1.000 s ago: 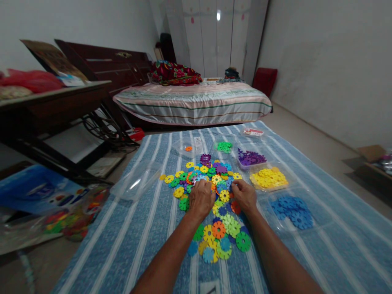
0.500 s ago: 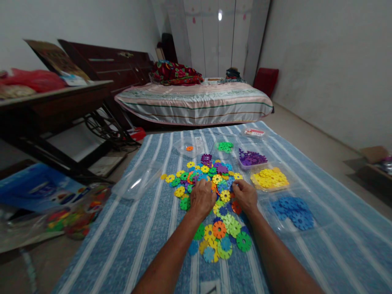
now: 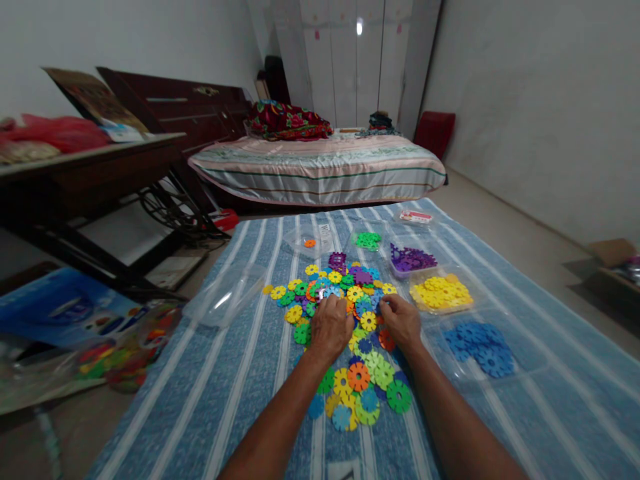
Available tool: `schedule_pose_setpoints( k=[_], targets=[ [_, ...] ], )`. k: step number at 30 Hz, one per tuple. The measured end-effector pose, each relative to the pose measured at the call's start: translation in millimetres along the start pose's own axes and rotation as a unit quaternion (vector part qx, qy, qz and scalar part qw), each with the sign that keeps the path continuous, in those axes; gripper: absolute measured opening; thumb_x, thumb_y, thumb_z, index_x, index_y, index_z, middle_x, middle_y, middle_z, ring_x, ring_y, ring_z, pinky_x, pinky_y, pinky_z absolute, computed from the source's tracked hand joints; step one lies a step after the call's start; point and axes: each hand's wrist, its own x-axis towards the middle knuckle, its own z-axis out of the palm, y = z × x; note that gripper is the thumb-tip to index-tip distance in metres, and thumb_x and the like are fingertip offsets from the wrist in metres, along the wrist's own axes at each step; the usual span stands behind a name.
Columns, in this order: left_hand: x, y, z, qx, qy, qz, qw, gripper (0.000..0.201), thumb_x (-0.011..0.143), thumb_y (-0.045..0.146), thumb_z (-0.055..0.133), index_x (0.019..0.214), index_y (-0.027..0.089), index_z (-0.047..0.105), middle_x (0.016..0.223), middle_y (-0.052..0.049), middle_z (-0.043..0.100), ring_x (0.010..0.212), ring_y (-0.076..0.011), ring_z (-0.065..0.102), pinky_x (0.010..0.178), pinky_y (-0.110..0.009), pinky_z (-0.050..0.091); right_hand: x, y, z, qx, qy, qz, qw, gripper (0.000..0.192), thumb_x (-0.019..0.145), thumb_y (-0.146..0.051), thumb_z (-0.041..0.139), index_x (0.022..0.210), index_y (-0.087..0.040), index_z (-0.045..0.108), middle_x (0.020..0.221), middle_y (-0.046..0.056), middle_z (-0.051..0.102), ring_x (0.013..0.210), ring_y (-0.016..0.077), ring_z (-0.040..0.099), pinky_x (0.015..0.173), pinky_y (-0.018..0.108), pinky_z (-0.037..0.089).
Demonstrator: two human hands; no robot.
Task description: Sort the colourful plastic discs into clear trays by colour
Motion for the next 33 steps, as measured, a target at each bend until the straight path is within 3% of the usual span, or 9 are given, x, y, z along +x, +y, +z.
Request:
schedule_pose_setpoints(
  k=[22,33],
  targets=[
    [-4,-1,5.1,-0.01,0.028,0.001,1.0,0.007,0.088,0.022,0.052,0.09,0.019,0.058,0.093,-0.008,0.059,0.093,-0.0242,0.053,0.085,-0.036,0.044,0,1,1,0.006,-0.004,0.003,1.0,0.035,0.081,-0.044,0.044,0.085,-0.023,0.071,0.067,0.0,0.068,0.067,0.0177,0.062,0.063,0.025,0.041],
    [-5,-8,11.3,-0.058,0.076,-0.007,0.995,0.014,0.09,0.023,0.049,0.088,0.019,0.062,0.087,-0.007,0.063,0.09,-0.0217,0.058,0.082,-0.034,0.048,0,-2,-2,0.011,-0.01,0.007,1.0,0.032,0.081,-0.043,0.045,0.081,-0.023,0.071,0.062,-0.002,0.066,0.063,0.017,0.061,0.06,0.025,0.039]
  ],
)
